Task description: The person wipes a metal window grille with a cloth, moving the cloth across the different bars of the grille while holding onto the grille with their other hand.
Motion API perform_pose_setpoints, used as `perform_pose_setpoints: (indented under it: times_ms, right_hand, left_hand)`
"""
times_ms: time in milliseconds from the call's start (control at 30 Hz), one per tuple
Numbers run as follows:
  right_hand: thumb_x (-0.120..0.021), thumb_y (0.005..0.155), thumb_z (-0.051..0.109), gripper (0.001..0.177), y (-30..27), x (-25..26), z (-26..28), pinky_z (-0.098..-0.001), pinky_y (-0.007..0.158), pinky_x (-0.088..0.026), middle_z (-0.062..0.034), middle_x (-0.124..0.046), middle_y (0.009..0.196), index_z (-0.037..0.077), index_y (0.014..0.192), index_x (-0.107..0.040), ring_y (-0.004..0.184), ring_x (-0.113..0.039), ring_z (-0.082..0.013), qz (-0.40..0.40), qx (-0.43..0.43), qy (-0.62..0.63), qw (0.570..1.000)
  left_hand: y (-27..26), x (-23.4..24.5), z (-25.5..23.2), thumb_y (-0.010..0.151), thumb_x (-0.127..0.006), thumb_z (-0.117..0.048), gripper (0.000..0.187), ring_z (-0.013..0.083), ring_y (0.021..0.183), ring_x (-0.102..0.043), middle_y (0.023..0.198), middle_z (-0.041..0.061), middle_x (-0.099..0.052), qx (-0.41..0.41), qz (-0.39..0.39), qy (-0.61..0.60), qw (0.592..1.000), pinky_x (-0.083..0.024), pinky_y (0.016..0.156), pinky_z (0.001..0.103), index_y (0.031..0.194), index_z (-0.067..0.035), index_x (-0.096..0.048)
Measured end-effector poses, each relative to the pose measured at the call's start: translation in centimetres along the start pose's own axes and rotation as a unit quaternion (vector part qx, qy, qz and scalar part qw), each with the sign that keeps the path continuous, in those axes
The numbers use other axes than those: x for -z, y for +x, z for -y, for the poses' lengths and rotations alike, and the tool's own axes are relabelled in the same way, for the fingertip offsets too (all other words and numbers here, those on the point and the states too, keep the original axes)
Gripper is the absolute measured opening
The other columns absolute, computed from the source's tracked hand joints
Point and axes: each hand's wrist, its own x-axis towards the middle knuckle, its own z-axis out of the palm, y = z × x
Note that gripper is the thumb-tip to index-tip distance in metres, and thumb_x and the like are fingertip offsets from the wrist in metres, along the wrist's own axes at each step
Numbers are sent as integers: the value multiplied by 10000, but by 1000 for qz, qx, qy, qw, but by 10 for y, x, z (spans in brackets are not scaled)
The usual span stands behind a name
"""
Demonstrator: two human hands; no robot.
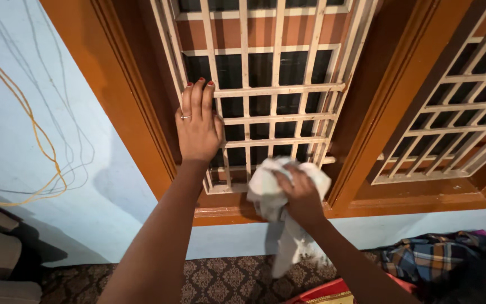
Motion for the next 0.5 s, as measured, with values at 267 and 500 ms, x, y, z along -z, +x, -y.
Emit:
perform_pose_setpoints:
  times_ms: [267, 500]
  right_hand:
    - [-685, 724, 72, 842, -16, -11, -2, -555, 952, -482, -110, -245, 1634, 166, 1533, -473, 1438, -320, -399, 119, -16, -167, 979]
    - [-687, 703, 49, 769, -31, -18, -22, -466, 1021, -536, -20, -425, 1524, 110, 1455, -538, 1348, -463, -311, 97, 22, -104, 990]
  left_hand:
    - [1, 1, -1, 918, -566, -110, 658, 313, 1508, -375, 1604, 100, -405, -1, -2, -8, 1000, -431, 1055, 487, 1557, -92, -409]
    - [-3, -1, 0, 936, -569, -108, 659, 305, 1525, -364, 1620, 100, -399, 0, 6, -1, 1000, -428, 1076, 489, 1574, -98, -402]
